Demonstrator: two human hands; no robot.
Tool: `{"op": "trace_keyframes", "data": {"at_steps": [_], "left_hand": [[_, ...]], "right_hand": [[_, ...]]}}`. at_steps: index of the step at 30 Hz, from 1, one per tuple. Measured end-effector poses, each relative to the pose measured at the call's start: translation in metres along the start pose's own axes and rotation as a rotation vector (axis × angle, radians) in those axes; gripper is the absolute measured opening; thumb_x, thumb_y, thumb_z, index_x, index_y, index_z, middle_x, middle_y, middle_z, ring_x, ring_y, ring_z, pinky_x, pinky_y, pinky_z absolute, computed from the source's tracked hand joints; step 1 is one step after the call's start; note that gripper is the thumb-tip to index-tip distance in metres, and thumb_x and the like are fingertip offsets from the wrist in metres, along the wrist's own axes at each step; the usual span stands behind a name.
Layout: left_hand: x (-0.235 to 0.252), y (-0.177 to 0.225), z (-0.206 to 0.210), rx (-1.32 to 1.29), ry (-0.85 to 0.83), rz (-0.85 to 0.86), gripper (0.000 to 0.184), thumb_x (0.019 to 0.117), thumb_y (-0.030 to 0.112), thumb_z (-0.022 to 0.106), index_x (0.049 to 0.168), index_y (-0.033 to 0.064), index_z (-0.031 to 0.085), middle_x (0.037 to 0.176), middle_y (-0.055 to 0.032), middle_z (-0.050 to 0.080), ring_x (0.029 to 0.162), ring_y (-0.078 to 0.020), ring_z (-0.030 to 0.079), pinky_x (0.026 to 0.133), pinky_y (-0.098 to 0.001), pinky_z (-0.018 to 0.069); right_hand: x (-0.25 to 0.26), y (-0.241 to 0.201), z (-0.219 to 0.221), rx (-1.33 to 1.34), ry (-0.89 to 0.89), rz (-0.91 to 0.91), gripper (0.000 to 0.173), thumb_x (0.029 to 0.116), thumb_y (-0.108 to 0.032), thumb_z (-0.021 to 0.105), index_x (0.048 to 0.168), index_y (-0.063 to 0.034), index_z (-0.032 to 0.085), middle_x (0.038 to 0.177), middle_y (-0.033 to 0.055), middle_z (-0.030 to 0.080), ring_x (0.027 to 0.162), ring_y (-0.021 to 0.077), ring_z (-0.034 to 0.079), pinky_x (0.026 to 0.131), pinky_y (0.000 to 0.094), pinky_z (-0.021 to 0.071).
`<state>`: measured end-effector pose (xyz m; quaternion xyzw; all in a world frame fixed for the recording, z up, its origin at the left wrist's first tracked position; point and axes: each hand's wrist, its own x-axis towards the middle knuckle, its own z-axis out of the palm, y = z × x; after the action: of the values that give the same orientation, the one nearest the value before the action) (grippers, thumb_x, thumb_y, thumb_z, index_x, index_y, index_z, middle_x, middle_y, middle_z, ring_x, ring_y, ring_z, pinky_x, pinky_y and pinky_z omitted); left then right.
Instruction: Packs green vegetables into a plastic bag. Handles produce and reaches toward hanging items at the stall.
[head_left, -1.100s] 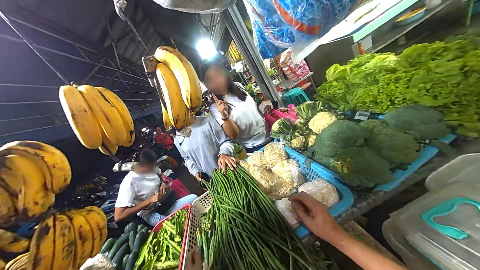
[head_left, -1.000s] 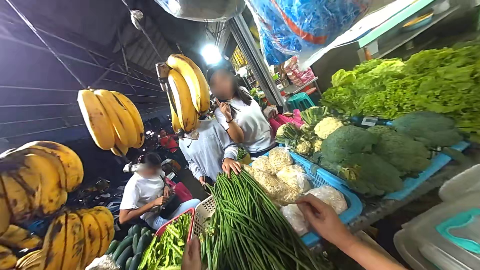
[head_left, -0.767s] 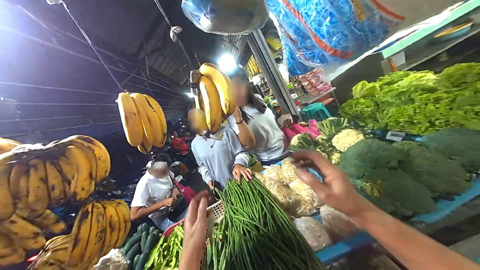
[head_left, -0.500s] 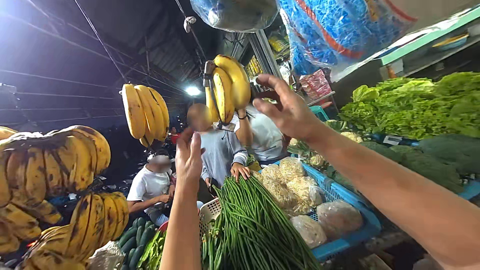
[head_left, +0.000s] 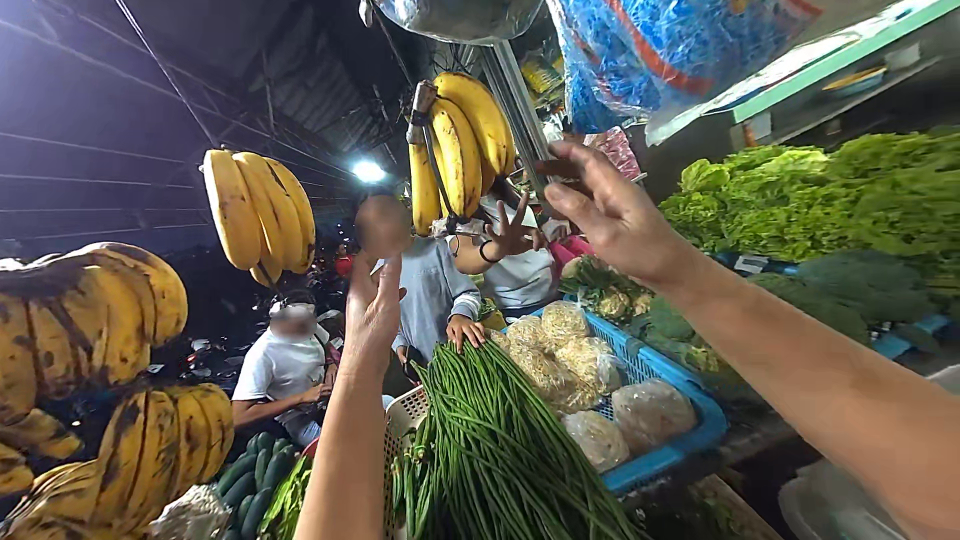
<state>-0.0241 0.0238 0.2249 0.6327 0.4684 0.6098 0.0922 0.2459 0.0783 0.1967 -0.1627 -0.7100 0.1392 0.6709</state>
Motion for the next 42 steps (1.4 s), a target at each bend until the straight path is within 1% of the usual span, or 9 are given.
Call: {"op": "trace_keyframes", "data": {"at_steps": [8,14,17,22,29,33,36,38,42], "left_hand": [[0.011,0.009,-0.012,-0.036,0.032,-0.054,0.057,0.1071,0.047,0.046,0.154,0.0174,0.034,0.151,-0.0105,0.045,0.132,-0.0277,0.054,0.099,-0.0521,0.0518],[0.058,0.041,0.016,-0.231,-0.015,-0.168,0.066,0.1079,0.057,0.032,0.162,0.0222,0.015,0.161,-0.0134,0.036,0.128,-0.0305,0.058,0.094,-0.0492,0.0548],[0.071,0.049,0.03,-0.31,-0.072,-0.161,0.068,0.1049,0.064,0.028,0.161,0.0259,0.022,0.145,-0.0094,0.054,0.124,-0.0253,0.06,0.095,-0.0474,0.0539],[0.073,0.046,0.035,-0.317,-0.031,-0.064,0.05,0.103,0.036,0.058,0.148,0.0179,0.045,0.118,-0.0068,0.066,0.102,-0.0164,0.066,0.086,-0.0362,0.0574],[0.057,0.077,0.017,-0.188,-0.001,-0.019,0.059,0.0962,0.02,0.069,0.148,0.0151,0.04,0.114,-0.0093,0.065,0.085,-0.0154,0.069,0.07,-0.0303,0.0594],[0.056,0.091,0.012,0.124,0.084,0.121,0.074,0.0906,0.025,0.075,0.153,0.0168,0.037,0.142,-0.013,0.05,0.109,-0.021,0.064,0.084,-0.0383,0.0581],[0.058,0.097,0.011,0.585,0.198,0.48,0.067,0.0936,0.028,0.072,0.152,0.0095,0.045,0.154,-0.0222,0.039,0.137,-0.0335,0.044,0.11,-0.0485,0.04],[0.062,0.1,0.01,0.745,0.239,0.685,0.048,0.0957,0.019,0.066,0.141,0.0061,0.058,0.142,-0.0234,0.051,0.128,-0.036,0.051,0.104,-0.049,0.0436],[0.071,0.1,0.012,0.805,0.221,0.704,0.029,0.1007,0.008,0.056,0.126,0.0002,0.065,0.121,-0.0215,0.063,0.111,-0.0295,0.063,0.094,-0.0397,0.0511]], "right_hand": [[-0.101,0.045,-0.022,-0.049,-0.398,0.367,0.044,0.1009,-0.033,0.06,0.134,-0.0041,0.062,0.131,0.0111,0.066,0.108,0.0151,0.067,0.094,0.0342,0.0561],[-0.078,0.026,-0.018,0.104,-0.288,0.287,0.066,0.0935,-0.04,0.067,0.145,-0.0029,0.047,0.136,0.0118,0.061,0.114,0.017,0.066,0.094,0.0369,0.0579],[-0.029,-0.002,-0.005,0.065,-0.15,0.16,0.075,0.0939,-0.043,0.064,0.154,-0.0065,0.036,0.147,0.0115,0.052,0.123,0.0192,0.061,0.096,0.0385,0.0565],[0.061,-0.018,0.024,0.123,-0.007,0.104,0.093,0.091,-0.048,0.071,0.159,-0.0035,0.026,0.154,0.0208,0.044,0.134,0.0308,0.053,0.106,0.0478,0.0486],[0.113,-0.031,0.034,0.378,-0.206,0.188,0.091,0.0895,-0.021,0.079,0.16,-0.0096,0.022,0.127,0.0161,0.063,0.101,0.0201,0.069,0.088,0.0365,0.0588],[0.121,-0.024,0.045,0.514,-0.316,0.202,0.078,0.0901,-0.021,0.075,0.154,-0.0125,0.032,0.123,0.0128,0.065,0.1,0.0205,0.069,0.086,0.0377,0.0602],[0.131,-0.026,0.048,0.468,-0.328,0.188,0.066,0.0926,-0.024,0.072,0.148,-0.0091,0.039,0.118,0.013,0.066,0.096,0.02,0.069,0.083,0.0384,0.0595],[0.138,-0.032,0.048,0.386,-0.358,0.188,0.062,0.094,-0.023,0.071,0.145,-0.0072,0.041,0.117,0.0135,0.066,0.094,0.02,0.069,0.083,0.0384,0.059],[0.15,-0.04,0.052,0.253,-0.464,0.198,0.067,0.0919,-0.022,0.073,0.15,-0.0123,0.04,0.12,0.0141,0.065,0.095,0.022,0.068,0.08,0.0404,0.0578]]}}
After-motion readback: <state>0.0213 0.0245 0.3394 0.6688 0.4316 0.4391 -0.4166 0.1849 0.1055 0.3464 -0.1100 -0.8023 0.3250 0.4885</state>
